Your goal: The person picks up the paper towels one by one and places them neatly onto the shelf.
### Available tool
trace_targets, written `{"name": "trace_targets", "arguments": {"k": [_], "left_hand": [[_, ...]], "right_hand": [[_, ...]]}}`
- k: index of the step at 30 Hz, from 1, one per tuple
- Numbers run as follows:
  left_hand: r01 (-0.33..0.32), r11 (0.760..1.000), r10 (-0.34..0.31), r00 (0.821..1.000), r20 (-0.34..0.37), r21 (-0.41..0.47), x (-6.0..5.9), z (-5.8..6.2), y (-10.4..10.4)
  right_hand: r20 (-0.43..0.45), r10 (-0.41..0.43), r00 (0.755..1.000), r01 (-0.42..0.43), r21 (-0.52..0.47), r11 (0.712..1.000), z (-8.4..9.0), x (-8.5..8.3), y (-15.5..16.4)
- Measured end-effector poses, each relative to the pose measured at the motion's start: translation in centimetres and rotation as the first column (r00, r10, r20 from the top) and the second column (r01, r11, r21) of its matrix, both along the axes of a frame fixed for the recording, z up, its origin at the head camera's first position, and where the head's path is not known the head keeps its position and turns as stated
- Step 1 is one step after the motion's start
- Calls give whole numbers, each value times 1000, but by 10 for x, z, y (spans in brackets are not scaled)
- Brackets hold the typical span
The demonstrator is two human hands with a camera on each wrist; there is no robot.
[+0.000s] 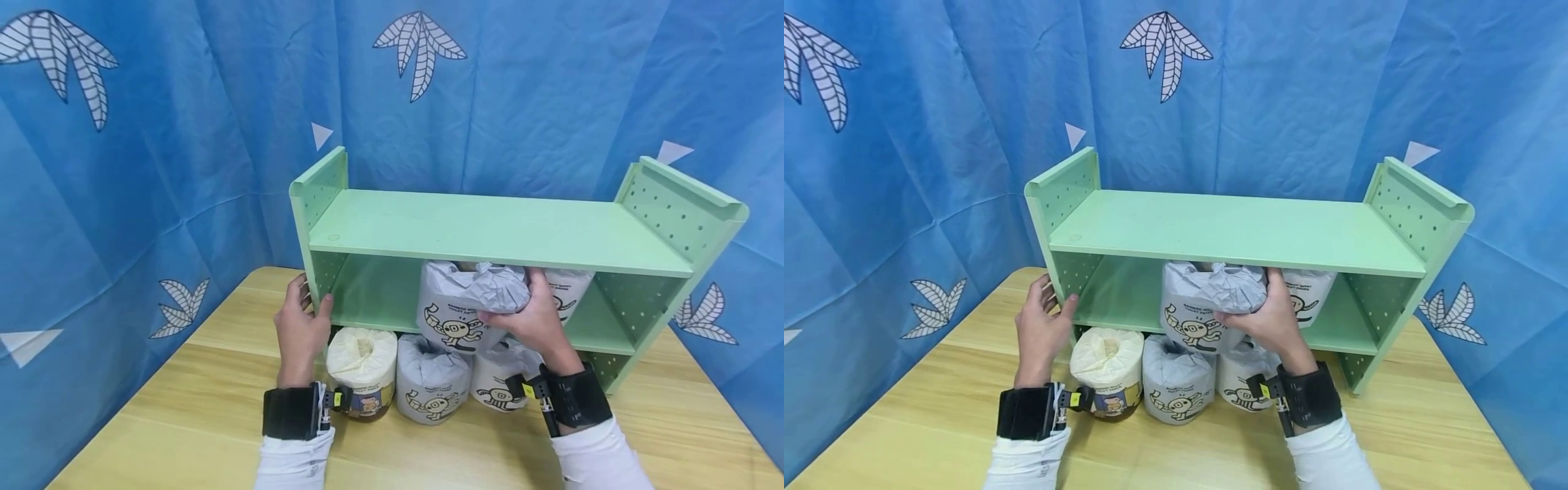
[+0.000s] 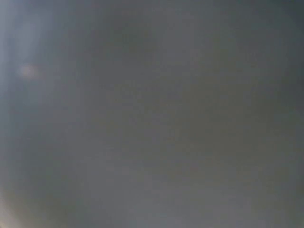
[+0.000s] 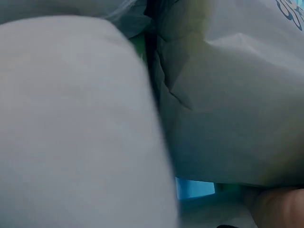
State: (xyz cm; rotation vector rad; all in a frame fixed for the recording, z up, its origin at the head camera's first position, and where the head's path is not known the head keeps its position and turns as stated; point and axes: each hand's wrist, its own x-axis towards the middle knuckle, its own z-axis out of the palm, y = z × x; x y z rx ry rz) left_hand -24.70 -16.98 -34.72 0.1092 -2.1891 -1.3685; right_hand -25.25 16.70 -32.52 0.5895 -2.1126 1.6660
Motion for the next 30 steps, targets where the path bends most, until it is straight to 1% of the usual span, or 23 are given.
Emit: {"name": "trace_targets", "arguments": {"k": [4, 9, 15, 18, 22, 24, 27, 30], "left_hand": [[3, 1000, -3, 1000, -10, 2, 0, 0, 3], [13, 1000, -13, 1000, -4, 2, 0, 2, 3], [1, 1000, -1, 1000, -5, -2, 1, -1, 0], [1, 1000, -1, 1000, -6, -6, 1, -1, 0], [-4, 1000, 4, 1000, -4, -7, 1, -1, 0], [-6, 1000, 6, 1000, -4, -5, 2, 0, 0], [-6, 1000, 6, 1000, -4, -1, 2, 0, 0], [-2, 1000, 2, 1000, -6, 4, 3, 1, 0]], "right_hand": [[28, -26, 999, 24, 77, 997, 7, -1, 1], [53, -47, 997, 39, 142, 989, 10, -4, 2], [104, 10, 994, -25, 143, 989, 13, -8, -2], [133, 16, 991, -38, 167, 985, 14, -9, -4], [131, -9, 991, -25, 260, 965, 16, -11, -4], [116, -22, 993, -15, 310, 950, 17, -11, -4], [95, -40, 995, 3, 361, 933, 18, -11, -4], [52, -60, 997, 32, 420, 907, 18, -12, -4]]}}
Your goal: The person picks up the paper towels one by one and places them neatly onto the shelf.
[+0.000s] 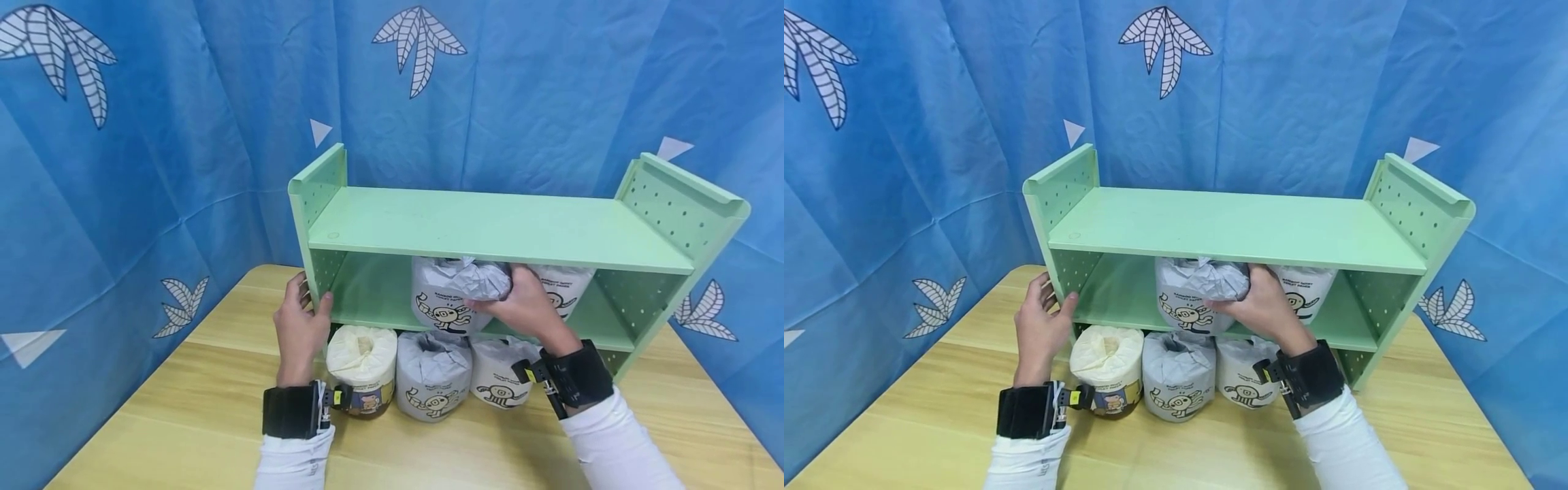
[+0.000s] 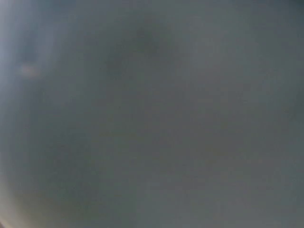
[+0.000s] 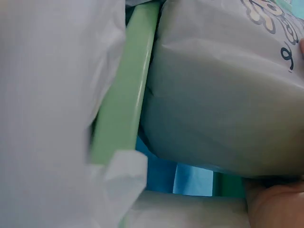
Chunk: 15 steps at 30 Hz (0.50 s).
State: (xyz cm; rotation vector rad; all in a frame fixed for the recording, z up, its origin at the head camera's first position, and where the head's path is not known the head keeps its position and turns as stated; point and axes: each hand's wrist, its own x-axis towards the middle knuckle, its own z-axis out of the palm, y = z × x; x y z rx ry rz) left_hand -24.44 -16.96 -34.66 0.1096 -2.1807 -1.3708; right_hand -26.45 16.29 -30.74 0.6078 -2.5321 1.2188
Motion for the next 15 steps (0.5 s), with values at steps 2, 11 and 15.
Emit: {"name": "trace_targets", "arguments": {"k": [2, 11, 15], "left_hand": [[0, 1000, 0, 1000, 0, 0, 0, 0, 0], [4, 1000, -4, 1000, 11, 10, -1, 0, 1], [4, 1000, -4, 1000, 13, 8, 0, 0, 1]], "right_hand": [[-35, -7, 999, 8, 40, 999, 0, -1, 0], [-258, -42, 965, 76, 124, 989, -3, 1, -4], [-466, -3, 885, 86, 157, 984, -10, -1, -5]]}}
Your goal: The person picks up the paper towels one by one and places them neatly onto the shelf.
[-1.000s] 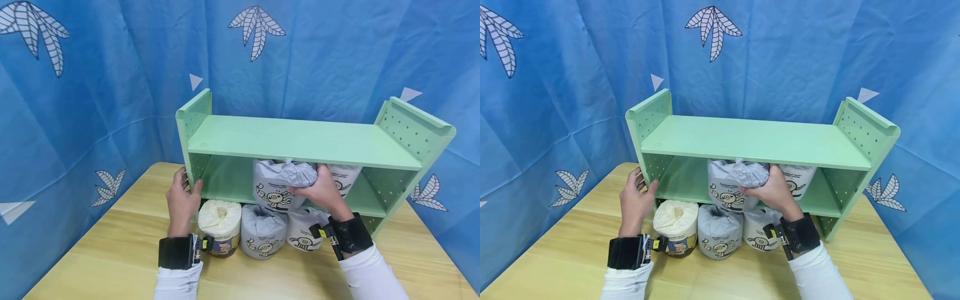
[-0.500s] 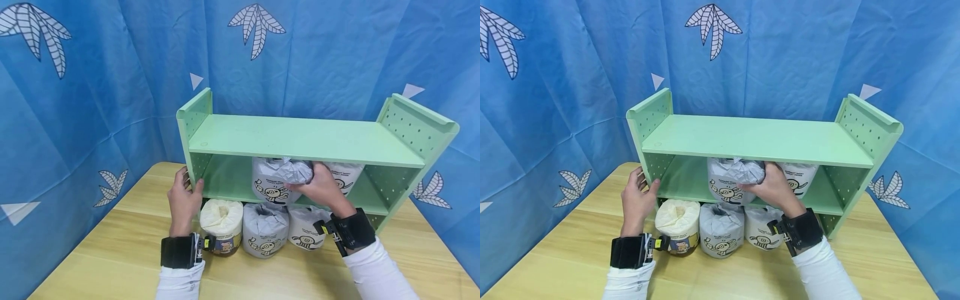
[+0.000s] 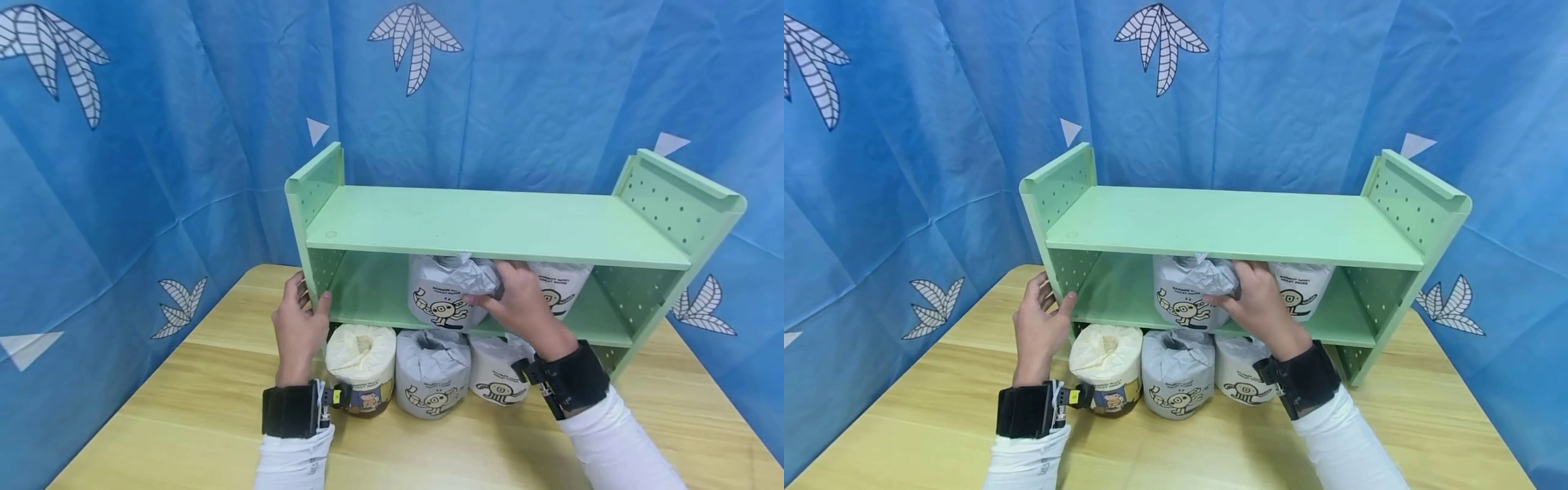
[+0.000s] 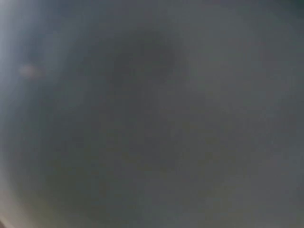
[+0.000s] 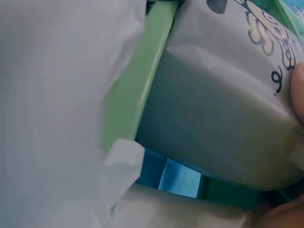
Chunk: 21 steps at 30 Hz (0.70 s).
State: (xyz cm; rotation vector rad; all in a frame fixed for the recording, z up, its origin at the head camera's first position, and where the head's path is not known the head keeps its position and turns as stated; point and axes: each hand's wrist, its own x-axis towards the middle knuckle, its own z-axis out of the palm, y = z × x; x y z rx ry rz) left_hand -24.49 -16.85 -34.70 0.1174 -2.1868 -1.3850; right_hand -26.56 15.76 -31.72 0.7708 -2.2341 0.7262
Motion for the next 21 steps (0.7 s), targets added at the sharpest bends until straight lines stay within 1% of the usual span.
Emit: {"name": "trace_targets", "arguments": {"k": [2, 3, 6, 8, 10, 12, 15, 19, 21], "left_hand": [[1, 1000, -1, 1000, 0, 2, 0, 0, 0], [2, 1000, -2, 1000, 1, 2, 0, 0, 0], [1, 1000, -1, 1000, 2, 1, 0, 0, 0], [3, 1000, -3, 1000, 1, 2, 0, -1, 0], [6, 1000, -6, 1000, -2, 5, -1, -1, 0], [9, 1000, -9, 1000, -4, 7, -1, -1, -1], [10, 1000, -10, 1000, -5, 7, 0, -1, -1], [6, 1000, -6, 1000, -1, 2, 0, 0, -1], [6, 1000, -6, 1000, -2, 3, 0, 0, 0]], "right_hand": [[-100, 17, 995, -14, 32, 999, -2, 0, -1], [-135, 22, 991, -15, 49, 999, -2, 0, -2], [-203, 15, 979, 3, 84, 996, -3, 3, -5], [-242, -18, 970, 42, 93, 995, -4, 5, -8], [-289, -67, 955, 94, 82, 992, -7, 7, -11], [-334, -118, 935, 143, 49, 989, -10, 10, -16], [-388, -190, 902, 193, -32, 981, -17, 15, -24], [-422, -237, 875, 196, -138, 971, -24, 19, -35], [-460, -242, 854, 184, -169, 968, -25, 19, -39]]}}
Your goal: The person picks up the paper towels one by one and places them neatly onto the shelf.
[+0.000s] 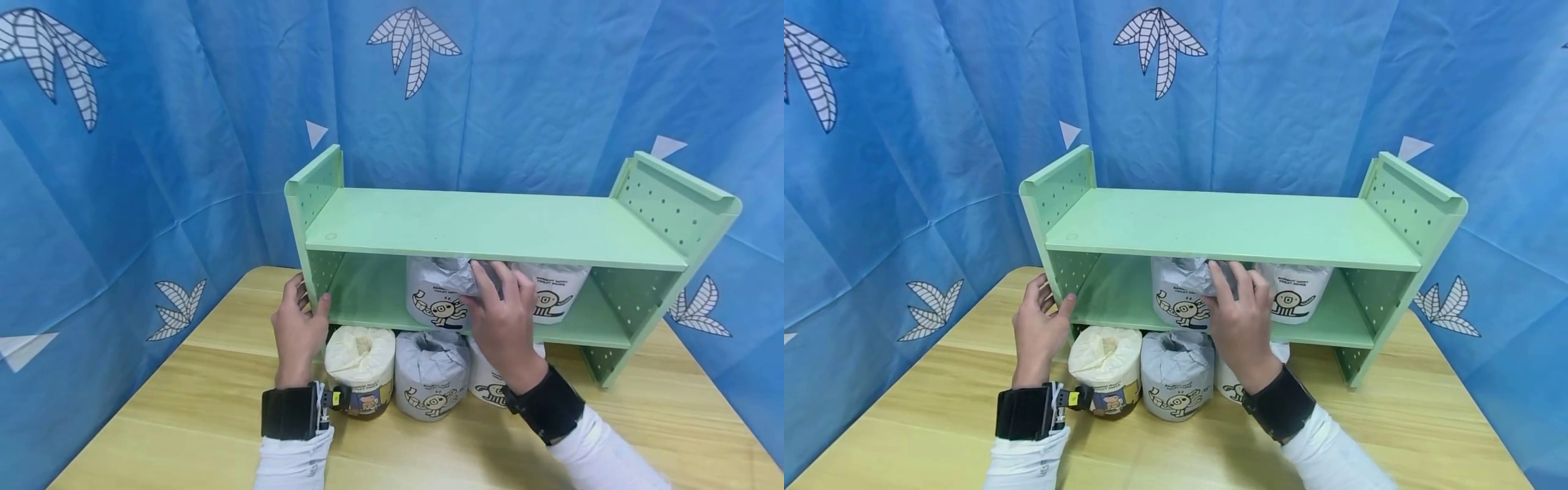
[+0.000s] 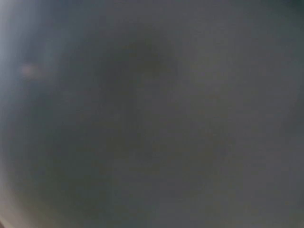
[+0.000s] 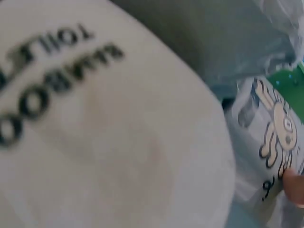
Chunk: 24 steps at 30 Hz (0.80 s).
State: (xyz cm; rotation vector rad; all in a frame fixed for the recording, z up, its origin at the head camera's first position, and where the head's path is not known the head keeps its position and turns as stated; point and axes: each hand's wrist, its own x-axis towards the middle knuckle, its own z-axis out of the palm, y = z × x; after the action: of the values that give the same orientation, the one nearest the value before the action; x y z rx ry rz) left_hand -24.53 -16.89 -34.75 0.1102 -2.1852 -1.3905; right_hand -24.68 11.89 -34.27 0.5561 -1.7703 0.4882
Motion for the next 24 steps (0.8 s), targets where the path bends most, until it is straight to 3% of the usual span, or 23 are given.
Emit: {"name": "trace_targets", "arguments": {"k": [4, 7, 14, 18, 24], "left_hand": [[4, 1000, -3, 1000, -5, 3, 0, 0, 0], [2, 1000, -2, 1000, -8, 4, 1, 0, -1], [-5, 1000, 5, 1000, -11, -9, 1, 1, -1], [-6, 1000, 6, 1000, -4, -7, 0, 1, -1], [3, 1000, -3, 1000, 5, -3, 0, 1, -1]], "right_hand": [[-120, 40, 992, -39, 13, 999, -3, 1, -6], [-159, 93, 983, -81, 77, 994, -4, 2, -12], [-74, 115, 991, -95, 233, 968, -2, 1, -22], [-51, 66, 997, -50, 266, 963, -2, -5, -21], [-83, 14, 996, 10, 276, 961, -3, -14, -15]]}}
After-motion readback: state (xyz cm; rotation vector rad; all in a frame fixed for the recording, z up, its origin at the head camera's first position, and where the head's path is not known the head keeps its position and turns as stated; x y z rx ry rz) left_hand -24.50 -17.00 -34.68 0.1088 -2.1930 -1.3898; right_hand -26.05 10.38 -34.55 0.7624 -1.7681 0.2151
